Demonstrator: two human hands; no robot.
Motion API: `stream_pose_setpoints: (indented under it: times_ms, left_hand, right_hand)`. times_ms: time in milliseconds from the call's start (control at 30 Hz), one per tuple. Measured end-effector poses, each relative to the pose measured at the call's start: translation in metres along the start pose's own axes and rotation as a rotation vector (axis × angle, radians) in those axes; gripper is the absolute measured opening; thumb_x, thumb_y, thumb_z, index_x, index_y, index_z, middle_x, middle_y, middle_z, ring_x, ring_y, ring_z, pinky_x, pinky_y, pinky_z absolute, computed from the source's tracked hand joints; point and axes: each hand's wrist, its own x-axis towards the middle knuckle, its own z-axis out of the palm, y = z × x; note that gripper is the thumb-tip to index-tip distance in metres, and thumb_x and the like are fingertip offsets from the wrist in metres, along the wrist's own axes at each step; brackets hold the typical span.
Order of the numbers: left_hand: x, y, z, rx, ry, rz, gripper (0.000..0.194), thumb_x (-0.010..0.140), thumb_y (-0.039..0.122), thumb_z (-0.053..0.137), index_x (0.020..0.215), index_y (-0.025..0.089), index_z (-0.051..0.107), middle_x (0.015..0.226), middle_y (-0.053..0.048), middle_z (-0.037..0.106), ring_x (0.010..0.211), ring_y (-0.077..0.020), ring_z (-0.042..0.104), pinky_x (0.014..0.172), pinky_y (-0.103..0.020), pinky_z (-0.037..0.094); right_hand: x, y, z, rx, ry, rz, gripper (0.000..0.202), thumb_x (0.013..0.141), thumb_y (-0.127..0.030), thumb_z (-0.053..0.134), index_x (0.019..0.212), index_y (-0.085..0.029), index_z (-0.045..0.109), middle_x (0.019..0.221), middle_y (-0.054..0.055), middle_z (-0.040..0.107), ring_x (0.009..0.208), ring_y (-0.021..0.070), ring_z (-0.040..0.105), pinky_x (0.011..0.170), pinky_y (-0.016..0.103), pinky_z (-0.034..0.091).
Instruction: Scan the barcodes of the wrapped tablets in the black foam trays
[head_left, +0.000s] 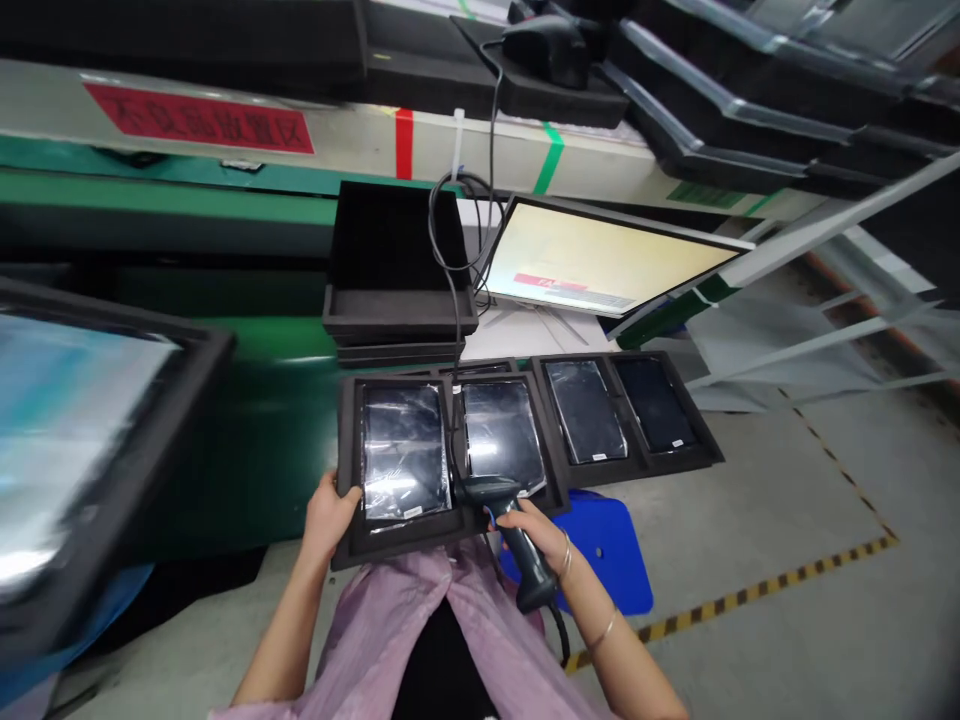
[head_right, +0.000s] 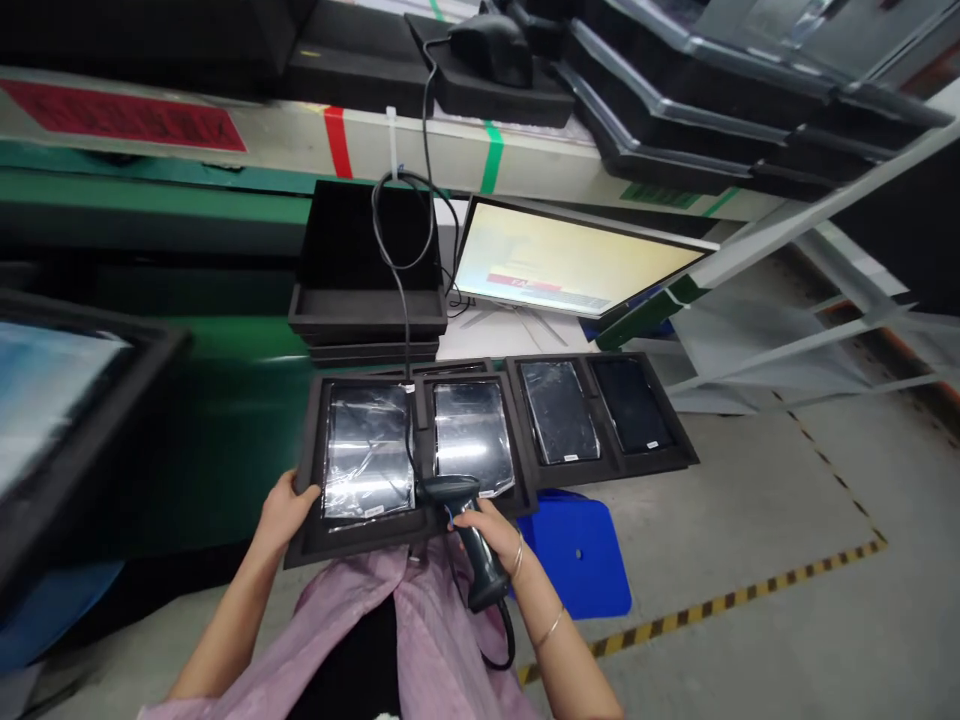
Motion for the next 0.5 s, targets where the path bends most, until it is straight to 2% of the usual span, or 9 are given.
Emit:
stream_pose_setpoints:
  times_ms: [200, 367, 500]
  left_hand:
    - [-0.005, 0.004, -0.002, -0.168, 0.028, 0.053, 0.049, 0.069, 0.028, 0.053, 0.114, 0.010, 0.051, 0.106, -0.016, 0.065, 0.096, -0.0271, 0.062, 0.083, -0.033, 0.046]
    - [-0.009, 0.009, -0.005, -0.164, 0.060, 0.065, 0.051, 0.068, 0.031, 0.054, 0.114, 0.009, 0.051, 0.107, -0.017, 0.064, 0.097, -0.0283, 0.061, 0.083, -0.036, 0.046]
    - [-0.011, 0.015, -0.009, -0.152, 0.059, 0.082, 0.050, 0.068, 0.031, 0.054, 0.114, 0.011, 0.051, 0.106, -0.015, 0.064, 0.095, -0.0275, 0.061, 0.083, -0.036, 0.046]
  right_hand:
    - [-0.018, -0.009, 0.021, 0.002, -0.085, 0.014, 0.045, 0.055, -0.031, 0.064, 0.095, -0.012, 0.058, 0.075, 0.003, 0.064, 0.059, 0.0110, 0.056, 0.052, 0.021, 0.043]
    - [-0.021, -0.009, 0.046, -0.118, -0.177, -0.046, 0.035, 0.055, -0.029, 0.063, 0.085, -0.013, 0.058, 0.067, 0.000, 0.059, 0.049, 0.0086, 0.050, 0.044, 0.018, 0.037]
    - [-0.019, -0.008, 0.050, -0.178, -0.177, -0.083, 0.030, 0.057, -0.029, 0.062, 0.081, -0.012, 0.056, 0.061, -0.001, 0.055, 0.048, 0.0091, 0.048, 0.042, 0.019, 0.037]
